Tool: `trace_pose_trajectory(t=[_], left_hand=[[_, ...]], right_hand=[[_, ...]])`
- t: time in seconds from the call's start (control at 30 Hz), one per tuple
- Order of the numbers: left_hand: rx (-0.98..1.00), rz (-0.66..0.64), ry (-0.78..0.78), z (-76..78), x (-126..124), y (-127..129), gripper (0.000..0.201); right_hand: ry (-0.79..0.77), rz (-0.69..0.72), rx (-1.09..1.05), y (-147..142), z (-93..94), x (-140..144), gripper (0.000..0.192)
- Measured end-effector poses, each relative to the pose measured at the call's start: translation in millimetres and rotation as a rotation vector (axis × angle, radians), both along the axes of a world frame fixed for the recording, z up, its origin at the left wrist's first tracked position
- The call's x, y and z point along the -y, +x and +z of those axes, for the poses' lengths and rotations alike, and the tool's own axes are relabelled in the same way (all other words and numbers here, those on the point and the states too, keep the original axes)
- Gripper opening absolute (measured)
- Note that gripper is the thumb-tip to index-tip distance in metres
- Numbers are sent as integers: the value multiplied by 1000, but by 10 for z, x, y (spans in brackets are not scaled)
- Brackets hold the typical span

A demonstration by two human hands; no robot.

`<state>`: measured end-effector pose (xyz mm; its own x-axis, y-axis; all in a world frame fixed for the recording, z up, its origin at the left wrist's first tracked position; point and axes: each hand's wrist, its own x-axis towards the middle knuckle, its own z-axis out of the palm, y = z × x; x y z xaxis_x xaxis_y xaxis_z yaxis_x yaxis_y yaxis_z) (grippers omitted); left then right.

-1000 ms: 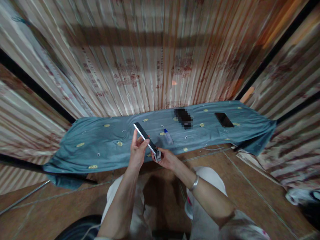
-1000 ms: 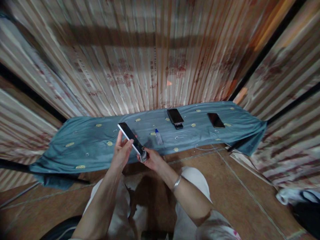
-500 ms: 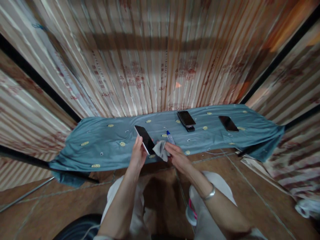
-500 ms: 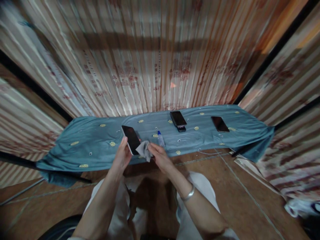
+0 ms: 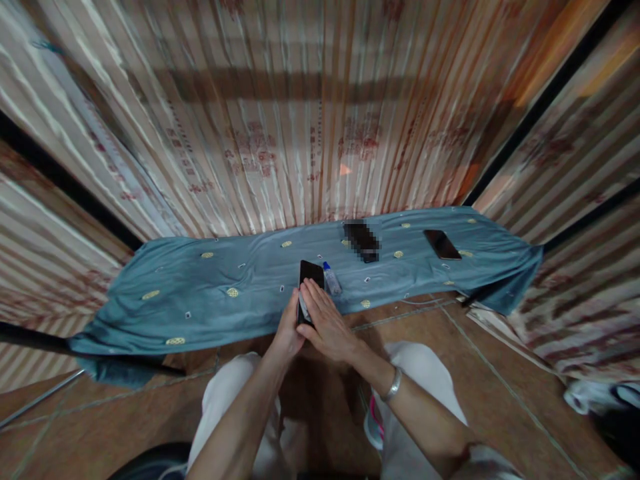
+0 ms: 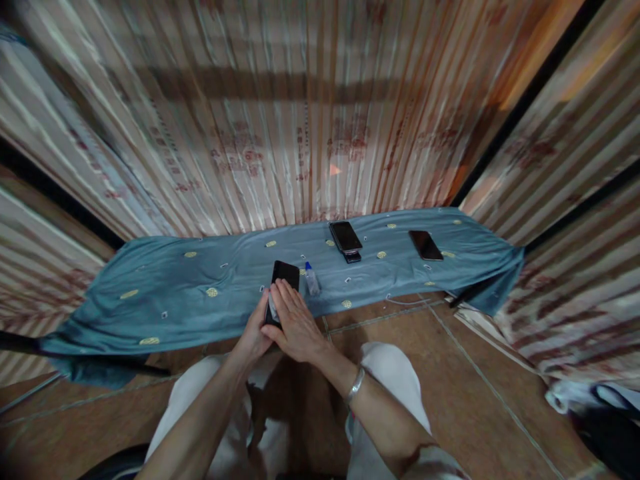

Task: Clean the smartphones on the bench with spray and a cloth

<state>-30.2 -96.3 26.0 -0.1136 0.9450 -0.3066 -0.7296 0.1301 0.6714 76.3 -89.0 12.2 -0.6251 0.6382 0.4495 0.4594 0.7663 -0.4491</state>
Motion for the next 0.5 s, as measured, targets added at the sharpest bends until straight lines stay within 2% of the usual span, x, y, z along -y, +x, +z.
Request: trace_pose_trajectory(t=[0.13,0.23,0.4,0.5], left_hand=[[-8,-78,-89,-63,103,154,31],[-32,-101,-111,-91,123,171,31],[-45,-5,-174,-126,13,39,32],[-25,-29,-231,-132,-35,8,42]], right_hand=[[-27,-81,-51,143,-143,-262,70],[-49,-102,-69,182,-207,-314,68],[-30,76,-30,113,-201,-72,75],[-30,141,-8,96,-194,35,77]])
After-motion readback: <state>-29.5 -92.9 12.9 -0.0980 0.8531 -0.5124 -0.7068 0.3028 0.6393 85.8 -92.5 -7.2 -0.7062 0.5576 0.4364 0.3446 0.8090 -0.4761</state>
